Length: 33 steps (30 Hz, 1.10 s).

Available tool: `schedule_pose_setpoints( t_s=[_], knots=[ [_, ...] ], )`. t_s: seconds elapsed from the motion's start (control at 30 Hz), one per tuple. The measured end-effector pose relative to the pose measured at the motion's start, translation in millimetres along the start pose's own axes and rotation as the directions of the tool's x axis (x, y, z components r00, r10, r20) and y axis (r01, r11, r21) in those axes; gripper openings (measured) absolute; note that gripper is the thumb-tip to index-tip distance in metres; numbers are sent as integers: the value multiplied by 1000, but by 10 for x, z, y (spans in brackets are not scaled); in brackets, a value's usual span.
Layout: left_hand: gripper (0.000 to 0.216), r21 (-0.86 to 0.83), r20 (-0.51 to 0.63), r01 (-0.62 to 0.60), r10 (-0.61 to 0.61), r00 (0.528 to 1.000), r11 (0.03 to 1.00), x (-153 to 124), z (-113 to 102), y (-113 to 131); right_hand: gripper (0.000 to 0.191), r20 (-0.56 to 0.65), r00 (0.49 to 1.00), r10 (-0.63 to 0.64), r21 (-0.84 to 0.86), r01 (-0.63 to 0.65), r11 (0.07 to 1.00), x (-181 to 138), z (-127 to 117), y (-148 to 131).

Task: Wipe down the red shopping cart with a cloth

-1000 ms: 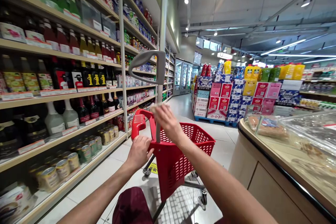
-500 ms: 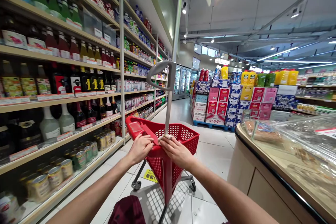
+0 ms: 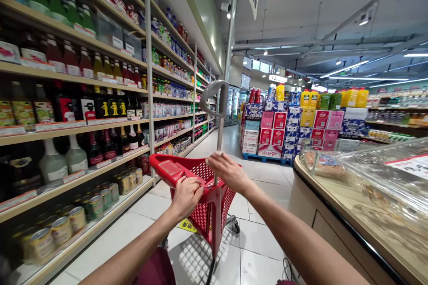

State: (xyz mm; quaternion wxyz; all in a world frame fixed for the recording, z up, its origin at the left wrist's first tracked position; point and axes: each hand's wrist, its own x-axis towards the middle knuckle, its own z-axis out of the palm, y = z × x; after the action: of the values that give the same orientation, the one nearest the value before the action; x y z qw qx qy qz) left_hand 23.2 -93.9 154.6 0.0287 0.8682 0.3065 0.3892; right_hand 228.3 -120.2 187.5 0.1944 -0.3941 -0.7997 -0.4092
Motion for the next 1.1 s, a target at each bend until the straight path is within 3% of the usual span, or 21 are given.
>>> schedule_pose_setpoints(
  t_s=[0.07, 0.13, 0.3, 0.37, 0.43, 0.5, 0.57, 0.67, 0.77, 0.83, 0.9, 1.0, 1.07, 1.1],
  knots=[
    [32, 7, 16, 5, -5, 1000, 1000, -4, 9, 73, 58, -72, 988, 138, -46, -142, 989, 59, -59, 79],
    [33, 21, 36, 6, -6, 999, 1000, -12, 2, 138, 58, -83, 982, 171, -53, -175, 983, 48, -97, 81],
    [37, 72, 176, -33, 20, 984, 997, 40, -75, 182, 56, 110, 986, -126, 39, 122, 992, -162, -134, -49],
    [37, 108, 197, 3, -25, 980, 994, 114, -111, 133, 57, 43, 998, -49, 2, 49, 999, -142, -183, 12],
    [36, 193, 182, 73, -108, 977, 979, 191, -132, 61, 60, -76, 991, 111, -68, -116, 991, -109, -222, 91],
    [38, 276, 213, 67, -129, 969, 959, 239, -129, 1, 60, -101, 982, 159, -115, -171, 979, -153, -207, 106],
    [40, 309, 279, 1, -92, 956, 951, 249, -102, -14, 59, 5, 999, 45, -116, -44, 992, -278, -150, 56],
    [41, 304, 337, -35, -73, 939, 952, 228, -41, 80, 57, 151, 981, -119, -83, 132, 988, -401, -125, 52],
    [44, 280, 361, -30, -76, 929, 960, 217, 2, 240, 58, 49, 996, 71, -158, -63, 986, -282, -272, 269],
    [46, 253, 385, -30, -72, 920, 967, 230, -4, 303, 57, -33, 979, 201, -157, -204, 966, -210, -385, 412],
    [48, 243, 369, -21, -73, 926, 970, 256, -37, 279, 57, -11, 974, 227, -76, -227, 971, -279, -422, 430],
    [49, 297, 222, 73, -143, 965, 952, 289, -80, 109, 54, 76, 965, 252, 141, -261, 955, -611, -323, 221],
    [46, 325, 147, 123, -178, 973, 938, 294, -55, 4, 47, 79, 893, 443, 258, -448, 856, -801, -226, 31],
    [46, 324, 142, 120, -173, 975, 938, 293, -20, -18, 44, 85, 821, 564, 297, -561, 772, -839, -190, -56]
  ],
)
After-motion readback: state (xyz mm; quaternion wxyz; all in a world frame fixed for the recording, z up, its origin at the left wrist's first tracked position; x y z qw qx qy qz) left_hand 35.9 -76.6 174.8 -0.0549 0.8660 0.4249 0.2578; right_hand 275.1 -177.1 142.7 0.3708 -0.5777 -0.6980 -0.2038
